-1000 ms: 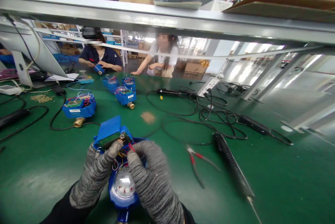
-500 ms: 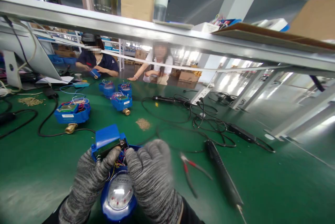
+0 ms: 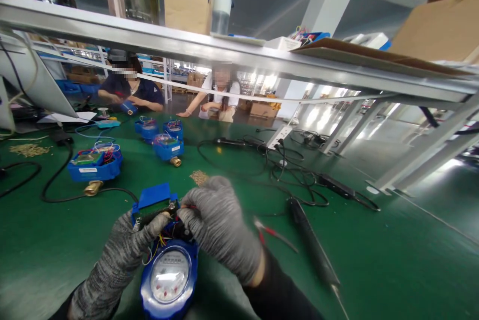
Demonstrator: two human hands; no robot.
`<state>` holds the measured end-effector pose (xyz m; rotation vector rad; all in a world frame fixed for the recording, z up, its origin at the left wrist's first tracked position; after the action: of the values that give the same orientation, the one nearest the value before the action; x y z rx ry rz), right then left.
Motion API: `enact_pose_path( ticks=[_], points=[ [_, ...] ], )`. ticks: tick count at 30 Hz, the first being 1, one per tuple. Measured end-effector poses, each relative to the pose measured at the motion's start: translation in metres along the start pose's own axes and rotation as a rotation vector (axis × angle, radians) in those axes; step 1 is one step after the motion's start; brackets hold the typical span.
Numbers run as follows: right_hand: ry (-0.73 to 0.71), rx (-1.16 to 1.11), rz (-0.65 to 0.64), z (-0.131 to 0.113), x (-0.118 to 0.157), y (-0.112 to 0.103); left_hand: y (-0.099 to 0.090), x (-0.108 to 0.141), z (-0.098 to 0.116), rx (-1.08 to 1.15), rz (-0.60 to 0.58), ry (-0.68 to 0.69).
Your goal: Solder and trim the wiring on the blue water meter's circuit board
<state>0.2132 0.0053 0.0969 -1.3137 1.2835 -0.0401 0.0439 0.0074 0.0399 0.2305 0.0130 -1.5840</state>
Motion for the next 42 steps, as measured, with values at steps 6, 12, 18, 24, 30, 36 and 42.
enact_pose_path(
  ticks=[6, 12, 18, 24, 30, 36, 42],
  points=[
    [0.115, -0.370, -0.090, 0.022, -0.003, 0.010, -0.012, -0.005, -0.007, 0.154, -0.078, -0.031],
    [0.245, -0.590, -0.204, 0.029, -0.006, 0.020, -0.012, -0.004, -0.010, 0.204, -0.077, -0.048],
    [0.321, -0.681, -0.265, 0.036, -0.005, 0.027, -0.009, -0.006, -0.009, 0.192, -0.051, -0.028],
    [0.352, -0.709, -0.232, 0.036, -0.001, 0.030, -0.013, -0.004, -0.009, 0.172, -0.038, -0.041],
    [0.394, -0.795, -0.269, 0.039, -0.003, 0.039, -0.014, -0.003, -0.011, 0.233, -0.052, -0.073],
    [0.381, -0.854, -0.311, 0.037, -0.005, 0.050, -0.016, -0.004, -0.018, 0.346, -0.051, -0.122],
    [0.264, -0.807, -0.296, 0.029, -0.007, 0.047, -0.017, -0.005, -0.023, 0.398, -0.105, -0.150]
  ],
)
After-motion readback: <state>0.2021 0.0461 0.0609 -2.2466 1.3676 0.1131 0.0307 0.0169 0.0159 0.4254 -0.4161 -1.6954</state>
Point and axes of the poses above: each hand's wrist, its own x-axis away from the middle knuckle, its own y-axis out of the palm, z = x × y, the point moved 3 cm from there along -x, towards the middle knuckle, and after that the axes turned 1 degree about x, right-handed, at the moved point
